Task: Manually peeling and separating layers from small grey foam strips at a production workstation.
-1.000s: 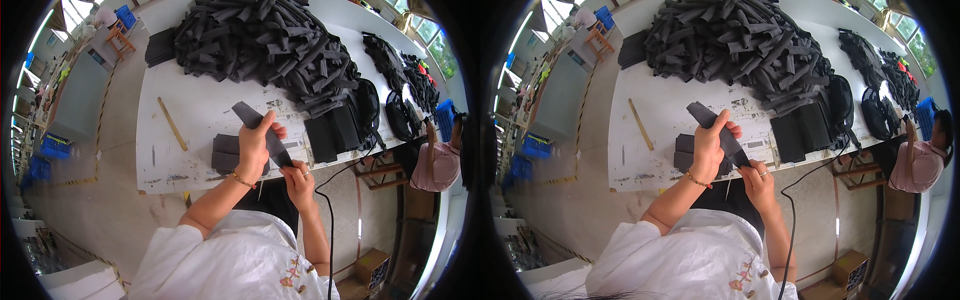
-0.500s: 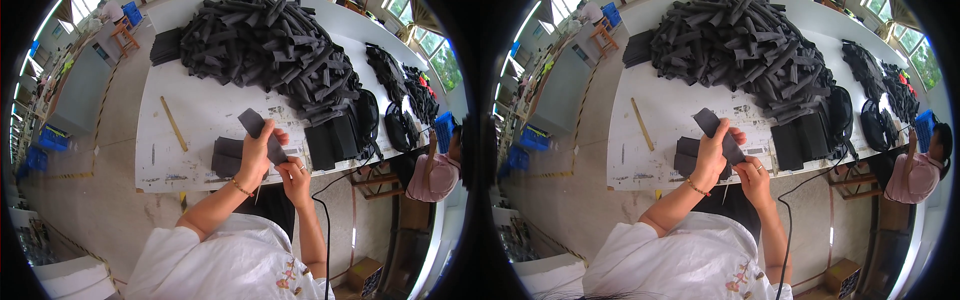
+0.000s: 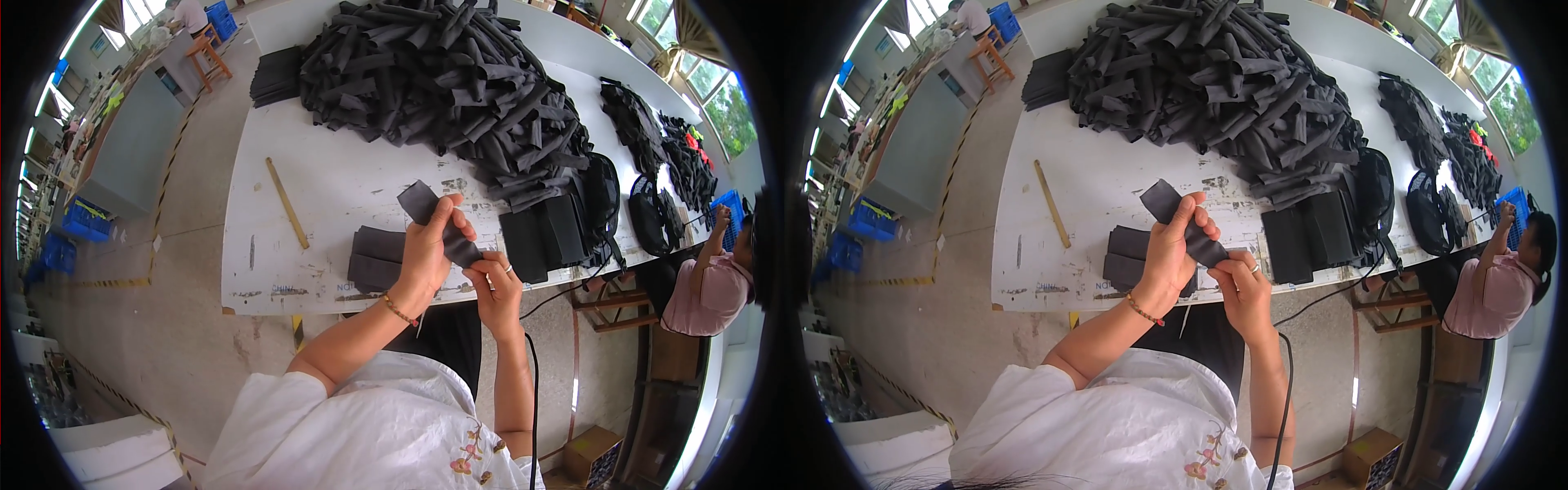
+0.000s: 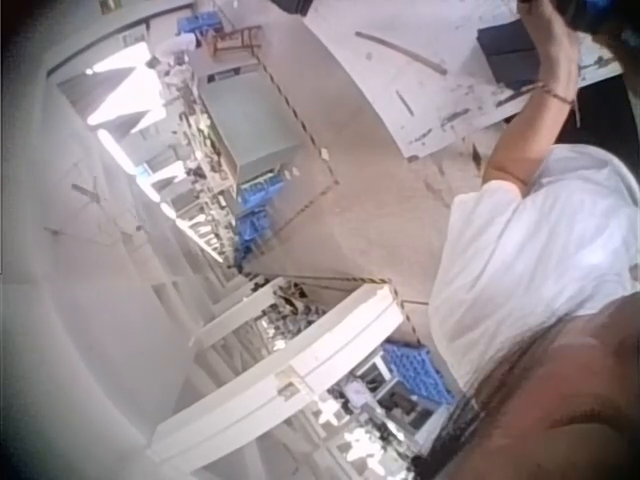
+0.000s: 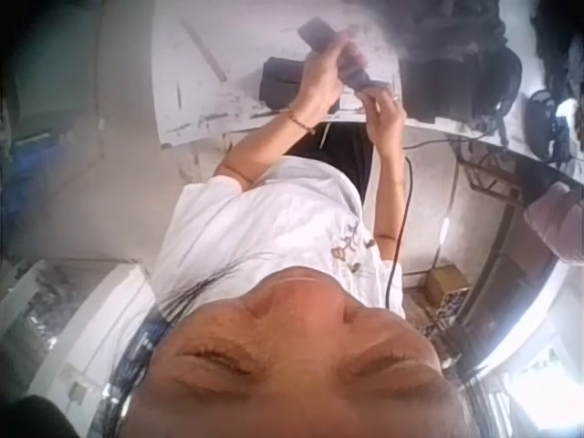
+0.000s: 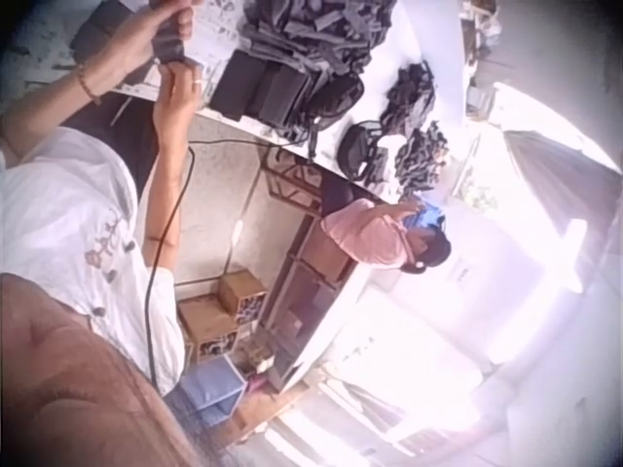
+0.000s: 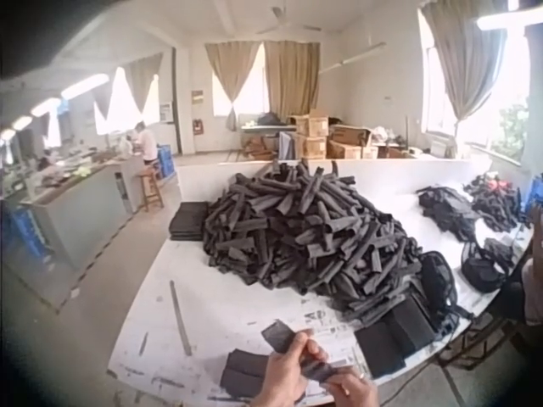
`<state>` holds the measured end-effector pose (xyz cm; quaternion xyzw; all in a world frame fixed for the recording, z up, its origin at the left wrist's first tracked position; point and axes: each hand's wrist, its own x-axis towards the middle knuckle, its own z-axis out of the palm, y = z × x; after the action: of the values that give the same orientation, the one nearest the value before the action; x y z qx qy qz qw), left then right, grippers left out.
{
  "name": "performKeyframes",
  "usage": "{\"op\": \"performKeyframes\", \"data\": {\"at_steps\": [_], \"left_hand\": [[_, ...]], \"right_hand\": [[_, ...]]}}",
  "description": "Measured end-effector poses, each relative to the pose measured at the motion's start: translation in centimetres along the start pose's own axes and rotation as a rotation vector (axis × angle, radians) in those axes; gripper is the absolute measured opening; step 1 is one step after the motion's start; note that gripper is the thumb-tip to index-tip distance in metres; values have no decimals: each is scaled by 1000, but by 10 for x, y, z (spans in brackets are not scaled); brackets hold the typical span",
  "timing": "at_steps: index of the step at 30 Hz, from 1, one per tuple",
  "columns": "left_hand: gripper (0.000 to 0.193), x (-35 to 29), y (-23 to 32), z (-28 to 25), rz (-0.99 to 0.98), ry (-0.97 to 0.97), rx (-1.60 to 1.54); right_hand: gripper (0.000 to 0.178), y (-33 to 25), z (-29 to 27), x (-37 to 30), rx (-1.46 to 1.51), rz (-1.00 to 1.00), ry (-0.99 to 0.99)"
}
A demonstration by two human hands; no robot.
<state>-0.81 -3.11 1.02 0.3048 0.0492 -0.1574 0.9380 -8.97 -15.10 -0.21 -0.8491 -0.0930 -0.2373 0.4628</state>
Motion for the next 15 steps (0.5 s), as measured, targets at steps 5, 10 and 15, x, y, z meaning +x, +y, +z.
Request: {"op": "performKeyframes", "data": {"at_steps": [5,10,15], "left_hand": [[33,2,-2,-3,-46,-24,-88],[31,3,-8,-6,-38,-33,-143],[32,0,-14,-4,20,-81,-207]], "right_hand": [[12,-4,2,4,-27,2,0],[13,-5,4,7,-1,88,-15],[13,-1,6,9,0,48,-2]]}}
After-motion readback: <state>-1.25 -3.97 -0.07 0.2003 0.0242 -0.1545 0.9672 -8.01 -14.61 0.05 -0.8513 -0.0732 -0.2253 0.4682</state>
